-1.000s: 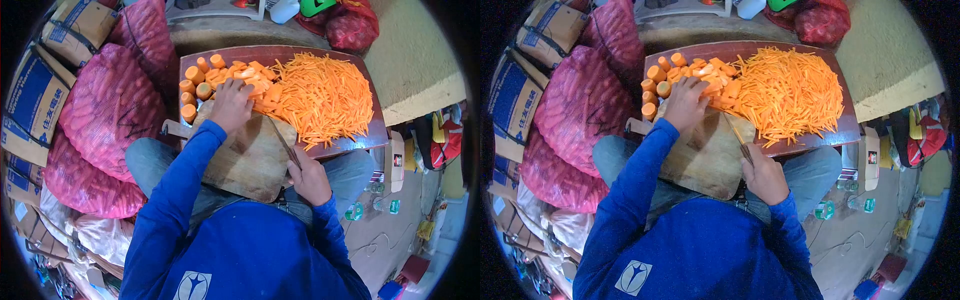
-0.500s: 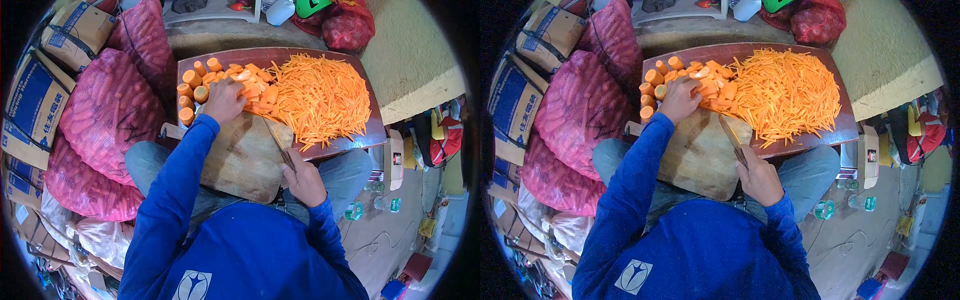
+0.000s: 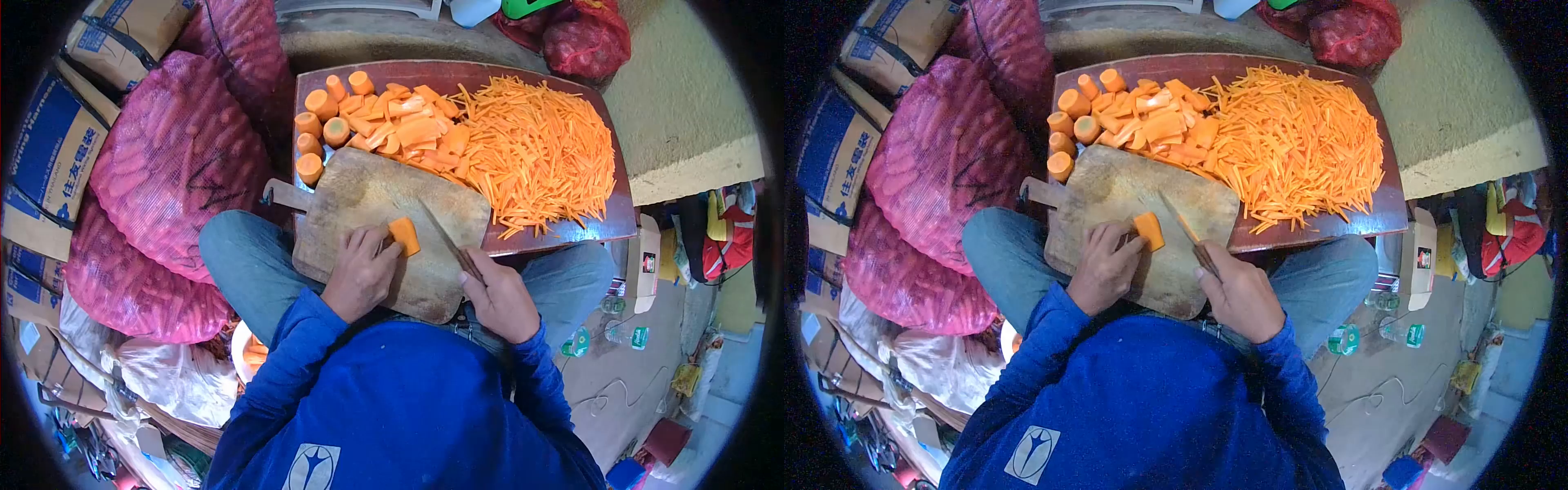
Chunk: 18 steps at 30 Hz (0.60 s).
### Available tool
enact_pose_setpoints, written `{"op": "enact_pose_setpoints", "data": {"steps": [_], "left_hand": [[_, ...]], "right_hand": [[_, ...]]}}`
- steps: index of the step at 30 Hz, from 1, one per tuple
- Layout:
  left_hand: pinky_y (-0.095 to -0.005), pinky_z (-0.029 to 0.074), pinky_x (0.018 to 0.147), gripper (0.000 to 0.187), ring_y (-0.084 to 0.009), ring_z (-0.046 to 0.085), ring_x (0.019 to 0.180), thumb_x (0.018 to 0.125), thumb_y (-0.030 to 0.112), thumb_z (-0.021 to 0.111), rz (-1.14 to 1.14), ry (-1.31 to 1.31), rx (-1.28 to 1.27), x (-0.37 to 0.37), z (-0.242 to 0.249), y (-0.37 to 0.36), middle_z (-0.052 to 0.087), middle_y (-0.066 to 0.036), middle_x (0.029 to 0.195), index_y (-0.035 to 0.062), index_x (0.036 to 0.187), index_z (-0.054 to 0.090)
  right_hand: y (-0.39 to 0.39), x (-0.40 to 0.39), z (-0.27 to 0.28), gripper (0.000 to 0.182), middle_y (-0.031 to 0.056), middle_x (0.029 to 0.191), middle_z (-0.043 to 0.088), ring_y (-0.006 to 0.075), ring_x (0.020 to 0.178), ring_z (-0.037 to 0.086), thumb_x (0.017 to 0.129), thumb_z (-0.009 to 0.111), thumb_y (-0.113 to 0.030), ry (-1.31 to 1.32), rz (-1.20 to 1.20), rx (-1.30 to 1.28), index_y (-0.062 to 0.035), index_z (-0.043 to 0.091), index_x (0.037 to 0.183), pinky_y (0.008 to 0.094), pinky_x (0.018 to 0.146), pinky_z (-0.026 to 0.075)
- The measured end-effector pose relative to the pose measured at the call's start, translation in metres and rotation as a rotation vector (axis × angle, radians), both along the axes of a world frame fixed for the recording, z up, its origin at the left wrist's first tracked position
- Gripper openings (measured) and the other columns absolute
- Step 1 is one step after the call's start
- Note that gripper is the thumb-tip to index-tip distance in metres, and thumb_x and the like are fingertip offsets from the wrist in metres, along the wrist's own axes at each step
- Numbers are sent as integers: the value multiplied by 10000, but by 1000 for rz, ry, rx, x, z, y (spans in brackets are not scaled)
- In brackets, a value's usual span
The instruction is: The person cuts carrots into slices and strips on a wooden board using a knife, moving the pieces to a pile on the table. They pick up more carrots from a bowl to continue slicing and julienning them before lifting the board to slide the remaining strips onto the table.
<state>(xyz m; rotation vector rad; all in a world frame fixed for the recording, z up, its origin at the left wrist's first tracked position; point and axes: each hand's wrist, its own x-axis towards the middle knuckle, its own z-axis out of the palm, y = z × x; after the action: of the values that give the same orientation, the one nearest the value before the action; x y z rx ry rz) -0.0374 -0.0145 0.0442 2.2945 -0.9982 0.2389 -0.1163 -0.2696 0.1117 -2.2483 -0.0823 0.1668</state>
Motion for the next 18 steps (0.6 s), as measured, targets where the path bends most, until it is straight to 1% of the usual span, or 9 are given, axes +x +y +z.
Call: {"op": "enact_pose_setpoints", "data": {"steps": [2,4,5,7,11,13,15,16,18], "left_hand": [[-481,438,957,416,-358,591,1131,771,26,704,25,-6,-29,-2,-1,-1,619,-161,1191,55,1186,699],[-487,434,977,456,-367,582,1164,764,44,721,26,-16,71,3,-2,-4,606,-174,1235,57,1219,688],[-487,434,977,456,-367,582,1164,764,44,721,25,-14,68,5,-5,-5,606,-174,1235,57,1219,688],[-494,433,1001,467,-376,571,1197,775,67,721,-62,-30,85,10,-10,-6,594,-185,1270,45,1240,681],[-501,429,1030,466,-383,552,1247,784,91,713,-59,-60,142,9,-10,-5,588,-188,1291,35,1245,683],[-488,419,1021,432,-362,530,1268,834,123,662,-65,-73,126,9,-11,-6,585,-164,1276,19,1252,682],[-487,423,1029,425,-366,528,1273,841,125,659,-78,-56,145,10,-7,-5,584,-163,1288,13,1250,683],[-486,426,1036,419,-370,527,1278,848,126,655,-94,-45,163,11,-5,-5,583,-161,1300,6,1248,684],[-490,431,1043,409,-372,527,1277,852,128,656,-105,-39,159,12,-4,-4,582,-164,1312,1,1239,688]], "right_hand": [[6,1,-1,339,299,1008,696,510,950,682,1007,633,-187,24,17,-20,-32,565,1301,568,774,542],[11,3,2,343,296,1013,697,510,955,681,1010,628,-194,44,32,-41,-33,559,1304,571,780,539],[13,4,6,346,295,1014,699,507,958,682,1012,623,-199,71,56,-34,-33,549,1306,572,781,539],[17,4,8,349,295,1015,700,505,960,683,1014,619,-203,101,72,-31,-32,539,1308,573,783,538],[21,-2,11,365,284,987,700,503,913,683,1010,625,-201,116,107,-15,-23,519,1311,564,760,536],[22,-4,14,378,280,976,700,502,892,684,1009,629,-199,112,128,6,-17,513,1318,559,750,535],[25,-11,14,396,264,960,707,485,845,693,1002,648,-204,-18,123,-73,-17,517,1325,550,709,541],[27,-13,15,396,264,960,707,485,845,693,1002,648,-204,-15,124,-74,-17,517,1325,550,709,541],[31,-16,21,430,256,969,718,464,827,709,994,667,-210,-11,131,-204,-19,513,1347,539,685,559]]}}
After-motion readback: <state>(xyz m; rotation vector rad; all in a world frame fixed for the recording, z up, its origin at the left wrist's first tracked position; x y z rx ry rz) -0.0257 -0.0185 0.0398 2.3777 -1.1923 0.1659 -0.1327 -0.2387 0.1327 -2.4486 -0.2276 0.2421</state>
